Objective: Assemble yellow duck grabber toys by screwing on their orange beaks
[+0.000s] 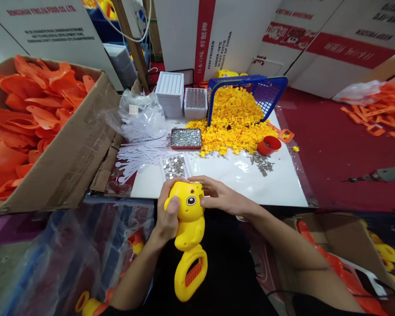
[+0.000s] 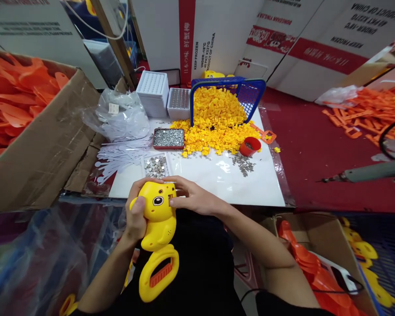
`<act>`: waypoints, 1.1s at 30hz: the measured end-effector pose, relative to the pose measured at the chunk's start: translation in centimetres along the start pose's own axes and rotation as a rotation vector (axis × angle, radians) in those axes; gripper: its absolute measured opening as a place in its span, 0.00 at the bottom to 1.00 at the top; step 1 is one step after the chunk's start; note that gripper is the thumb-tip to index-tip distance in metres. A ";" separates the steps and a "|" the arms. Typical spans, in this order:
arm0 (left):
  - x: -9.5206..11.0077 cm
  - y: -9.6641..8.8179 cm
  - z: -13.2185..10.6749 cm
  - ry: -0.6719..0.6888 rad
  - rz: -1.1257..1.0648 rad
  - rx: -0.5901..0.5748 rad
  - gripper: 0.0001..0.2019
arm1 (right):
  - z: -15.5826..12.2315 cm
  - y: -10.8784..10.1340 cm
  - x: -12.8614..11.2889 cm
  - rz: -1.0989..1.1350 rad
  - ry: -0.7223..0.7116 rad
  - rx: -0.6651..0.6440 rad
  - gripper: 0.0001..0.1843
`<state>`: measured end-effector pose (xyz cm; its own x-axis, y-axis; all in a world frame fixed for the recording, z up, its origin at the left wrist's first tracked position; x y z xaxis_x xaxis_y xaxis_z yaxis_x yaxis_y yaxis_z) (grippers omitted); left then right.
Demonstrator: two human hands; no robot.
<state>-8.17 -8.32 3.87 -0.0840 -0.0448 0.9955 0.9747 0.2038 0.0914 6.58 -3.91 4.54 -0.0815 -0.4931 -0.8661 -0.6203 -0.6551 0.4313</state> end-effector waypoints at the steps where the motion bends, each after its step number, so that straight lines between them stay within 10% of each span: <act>1: -0.1 0.0 0.1 0.008 0.023 0.006 0.21 | 0.0 -0.3 0.0 0.000 -0.020 0.018 0.34; 6: -0.5 1.1 0.4 -0.078 -0.038 -0.004 0.22 | 1.5 -3.0 -1.8 -0.361 -0.085 -0.051 0.27; 12: -1.2 4.1 0.6 -0.096 -0.073 -0.004 0.25 | 6.9 -7.9 -4.7 -1.294 -0.178 0.394 0.17; 23: -4.2 5.8 1.0 0.133 0.009 0.136 0.26 | 6.4 -8.5 -3.5 -1.609 -0.255 0.266 0.18; 33: -5.6 7.7 2.3 0.139 0.038 0.052 0.31 | 2.7 -9.8 -4.3 -1.538 -0.730 0.439 0.17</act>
<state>-0.68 -4.26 -0.98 -0.0144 -0.1703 0.9853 0.9644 0.2577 0.0586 10.89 6.24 3.36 0.5023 0.7842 -0.3643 -0.5988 0.0116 -0.8008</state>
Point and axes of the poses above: each hand's wrist, its own z-axis towards the middle knuckle, its own y-axis out of the palm, x = y × z, the point moved 6 cm from there along z, towards the middle knuckle, and after that the axes turned 7 degrees about z, right-handed, at the moved point
